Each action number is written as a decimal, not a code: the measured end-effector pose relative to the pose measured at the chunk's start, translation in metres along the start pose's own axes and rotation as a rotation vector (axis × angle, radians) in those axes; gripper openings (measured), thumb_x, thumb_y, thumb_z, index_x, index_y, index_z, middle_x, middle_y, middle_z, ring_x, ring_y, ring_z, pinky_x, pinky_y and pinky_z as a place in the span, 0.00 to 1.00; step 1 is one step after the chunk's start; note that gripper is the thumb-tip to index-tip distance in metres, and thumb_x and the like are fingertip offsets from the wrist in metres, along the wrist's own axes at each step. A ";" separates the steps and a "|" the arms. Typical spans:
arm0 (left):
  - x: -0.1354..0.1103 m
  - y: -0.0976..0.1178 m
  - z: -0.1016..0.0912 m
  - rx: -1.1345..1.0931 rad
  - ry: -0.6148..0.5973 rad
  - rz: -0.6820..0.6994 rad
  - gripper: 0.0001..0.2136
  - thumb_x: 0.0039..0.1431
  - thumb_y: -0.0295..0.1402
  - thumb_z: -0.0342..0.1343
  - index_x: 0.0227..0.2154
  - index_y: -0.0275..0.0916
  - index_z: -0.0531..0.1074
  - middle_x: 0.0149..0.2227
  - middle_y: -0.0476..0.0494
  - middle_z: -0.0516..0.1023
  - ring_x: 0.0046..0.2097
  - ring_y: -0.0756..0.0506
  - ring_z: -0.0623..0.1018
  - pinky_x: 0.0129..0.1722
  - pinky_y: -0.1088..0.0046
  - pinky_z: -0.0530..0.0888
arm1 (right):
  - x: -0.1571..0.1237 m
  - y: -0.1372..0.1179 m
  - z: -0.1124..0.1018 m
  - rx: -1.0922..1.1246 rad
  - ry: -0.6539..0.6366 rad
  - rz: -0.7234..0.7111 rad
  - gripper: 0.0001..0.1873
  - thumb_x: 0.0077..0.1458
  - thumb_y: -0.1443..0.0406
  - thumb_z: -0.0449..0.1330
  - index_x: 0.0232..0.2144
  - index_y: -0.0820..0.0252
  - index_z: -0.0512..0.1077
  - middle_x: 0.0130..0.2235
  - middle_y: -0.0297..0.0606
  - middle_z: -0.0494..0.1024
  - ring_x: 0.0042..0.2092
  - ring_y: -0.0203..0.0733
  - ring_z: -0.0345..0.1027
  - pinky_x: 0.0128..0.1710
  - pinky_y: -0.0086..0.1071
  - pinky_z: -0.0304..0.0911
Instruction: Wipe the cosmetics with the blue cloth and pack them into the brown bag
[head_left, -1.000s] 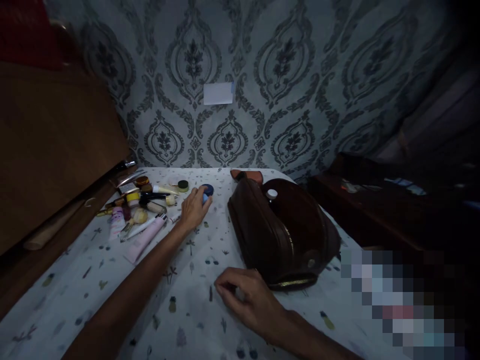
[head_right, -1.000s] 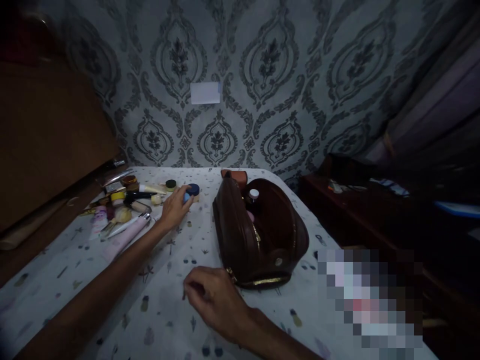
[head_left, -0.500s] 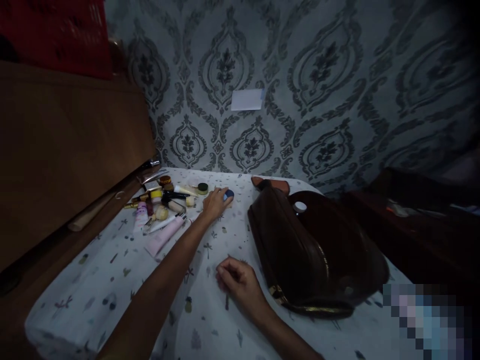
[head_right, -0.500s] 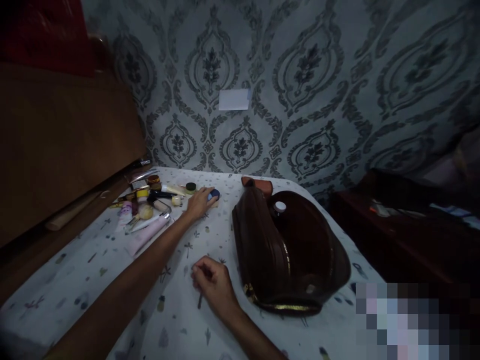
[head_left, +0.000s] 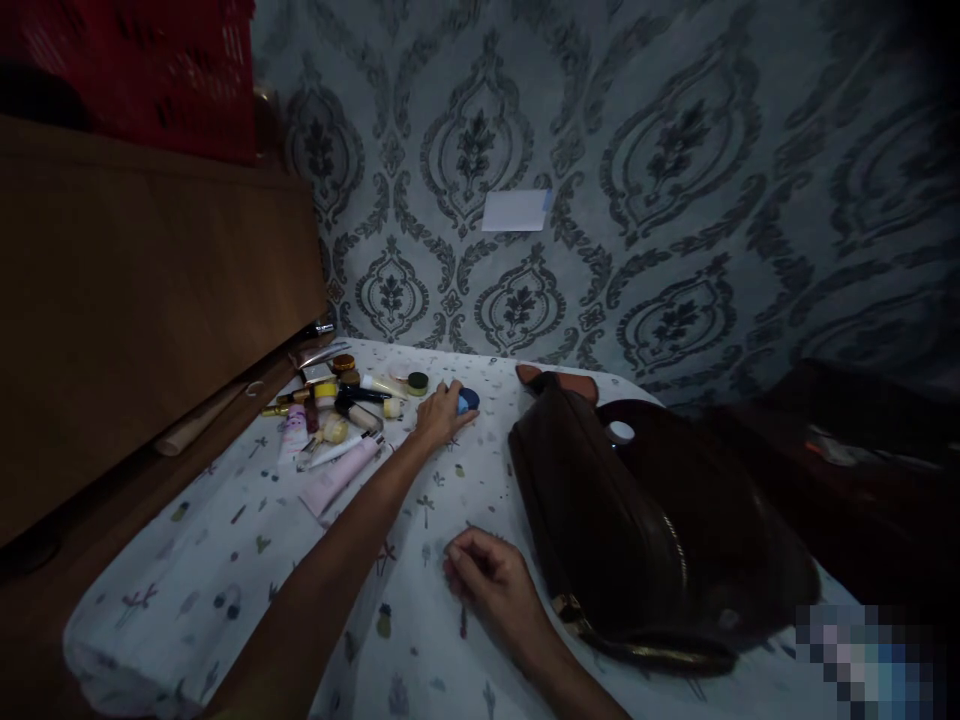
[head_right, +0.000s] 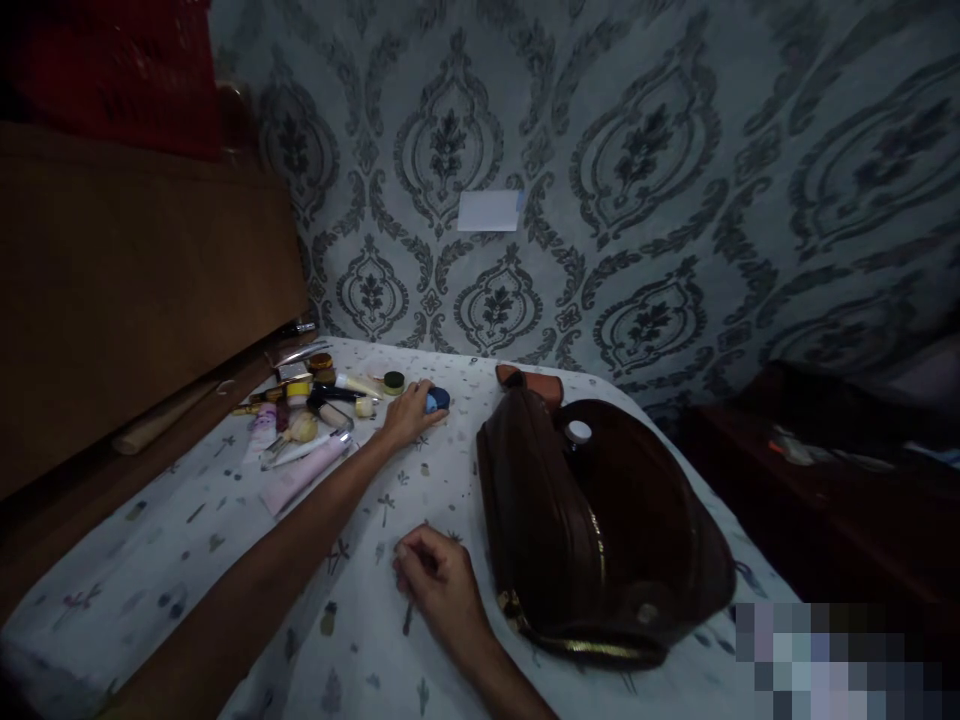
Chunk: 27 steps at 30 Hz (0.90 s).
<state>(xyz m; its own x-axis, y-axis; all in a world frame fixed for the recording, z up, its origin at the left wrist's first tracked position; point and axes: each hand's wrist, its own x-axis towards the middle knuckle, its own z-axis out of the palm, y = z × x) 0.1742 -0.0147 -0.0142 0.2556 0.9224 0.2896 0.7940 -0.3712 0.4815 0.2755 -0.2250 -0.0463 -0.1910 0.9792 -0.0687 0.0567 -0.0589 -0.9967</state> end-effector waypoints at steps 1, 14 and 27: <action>0.000 -0.001 0.000 -0.009 -0.003 0.003 0.22 0.61 0.44 0.58 0.54 0.40 0.65 0.53 0.35 0.70 0.51 0.36 0.76 0.48 0.61 0.71 | 0.000 0.001 0.000 0.005 -0.001 0.001 0.27 0.50 0.42 0.62 0.23 0.60 0.68 0.22 0.31 0.68 0.23 0.33 0.57 0.23 0.28 0.52; -0.025 -0.021 -0.017 -0.278 -0.128 0.220 0.23 0.54 0.37 0.59 0.53 0.43 0.66 0.51 0.47 0.76 0.49 0.42 0.76 0.52 0.66 0.71 | -0.001 -0.004 0.001 0.086 0.038 0.043 0.23 0.49 0.47 0.65 0.25 0.61 0.69 0.24 0.32 0.72 0.24 0.30 0.61 0.24 0.25 0.56; -0.042 -0.007 -0.005 -0.129 0.055 0.196 0.26 0.57 0.53 0.53 0.53 0.42 0.65 0.55 0.39 0.72 0.54 0.36 0.73 0.53 0.58 0.71 | 0.001 -0.002 -0.001 0.185 0.042 0.073 0.05 0.50 0.65 0.60 0.25 0.61 0.69 0.24 0.29 0.72 0.22 0.29 0.65 0.20 0.20 0.57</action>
<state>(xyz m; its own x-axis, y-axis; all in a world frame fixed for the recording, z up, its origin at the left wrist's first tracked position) 0.1550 -0.0517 -0.0254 0.3645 0.8253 0.4313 0.6539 -0.5566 0.5124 0.2763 -0.2240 -0.0446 -0.1518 0.9781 -0.1426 -0.1133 -0.1606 -0.9805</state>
